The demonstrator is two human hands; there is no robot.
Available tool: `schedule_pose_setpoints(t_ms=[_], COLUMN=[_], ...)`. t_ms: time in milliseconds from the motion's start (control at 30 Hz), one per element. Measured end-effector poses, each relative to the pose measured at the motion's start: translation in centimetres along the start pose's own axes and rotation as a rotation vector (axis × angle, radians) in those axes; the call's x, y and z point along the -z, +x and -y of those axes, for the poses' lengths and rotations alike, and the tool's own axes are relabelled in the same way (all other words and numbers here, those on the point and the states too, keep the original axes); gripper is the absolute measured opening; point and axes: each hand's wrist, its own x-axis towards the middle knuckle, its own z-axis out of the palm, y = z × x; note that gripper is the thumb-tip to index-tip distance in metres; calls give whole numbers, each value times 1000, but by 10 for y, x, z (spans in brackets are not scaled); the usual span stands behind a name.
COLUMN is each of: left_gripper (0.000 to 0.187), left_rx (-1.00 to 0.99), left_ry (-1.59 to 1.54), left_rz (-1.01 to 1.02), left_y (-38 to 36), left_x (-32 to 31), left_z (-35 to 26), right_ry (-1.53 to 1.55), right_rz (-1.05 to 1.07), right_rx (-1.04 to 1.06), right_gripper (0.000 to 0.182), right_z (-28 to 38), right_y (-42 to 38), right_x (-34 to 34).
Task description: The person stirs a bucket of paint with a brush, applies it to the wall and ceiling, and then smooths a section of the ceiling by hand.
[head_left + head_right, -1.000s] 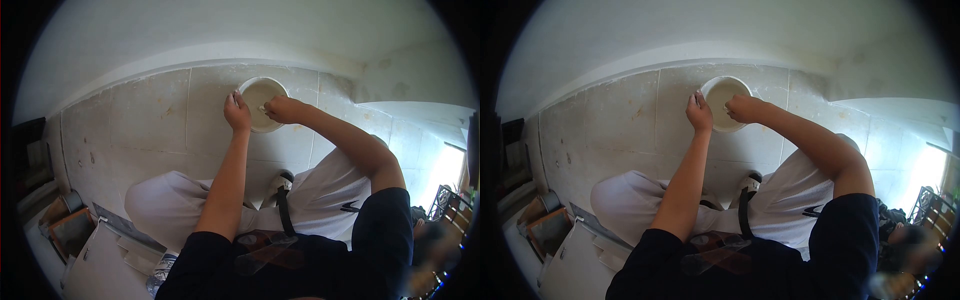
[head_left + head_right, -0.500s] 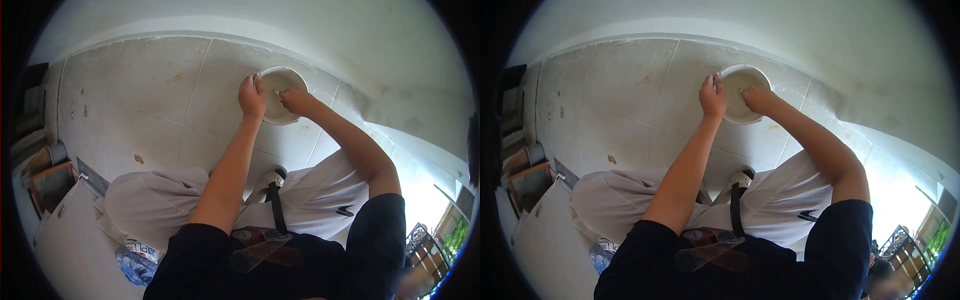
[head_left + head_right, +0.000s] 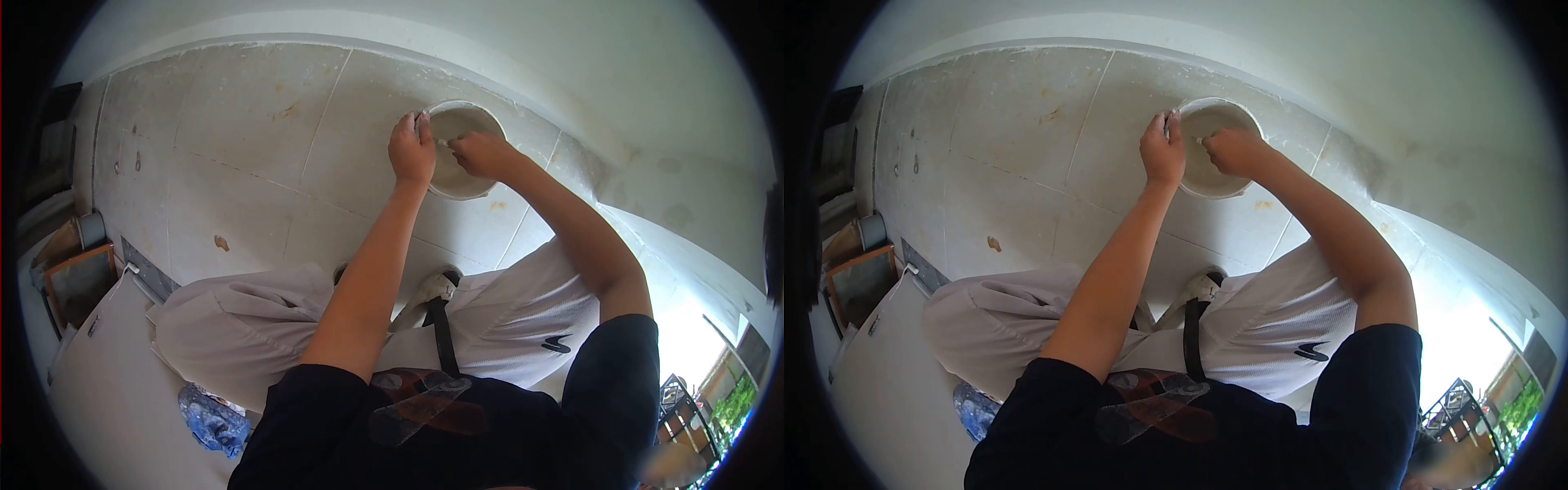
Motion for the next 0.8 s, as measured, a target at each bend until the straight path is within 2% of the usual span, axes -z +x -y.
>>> schedule_pose_setpoints(t_ms=[100,200,300,800], left_gripper=[33,33,34,36], left_rx=[28,56,24,-1], left_ry=[-14,-29,-16,12], left_rz=[15,31,17,7], left_y=[-1,-1,0,-2], left_x=[1,1,1,0], left_z=[-1,-2,-3,-4], right_ry=[-151,-44,-20,-38], right_rz=[119,-59,58,73], right_rx=[-49,-47,-114,-109], right_gripper=[16,13,13,13], right_z=[-2,-5,-2,-7], right_y=[5,7,9,8], right_x=[4,6,3,5])
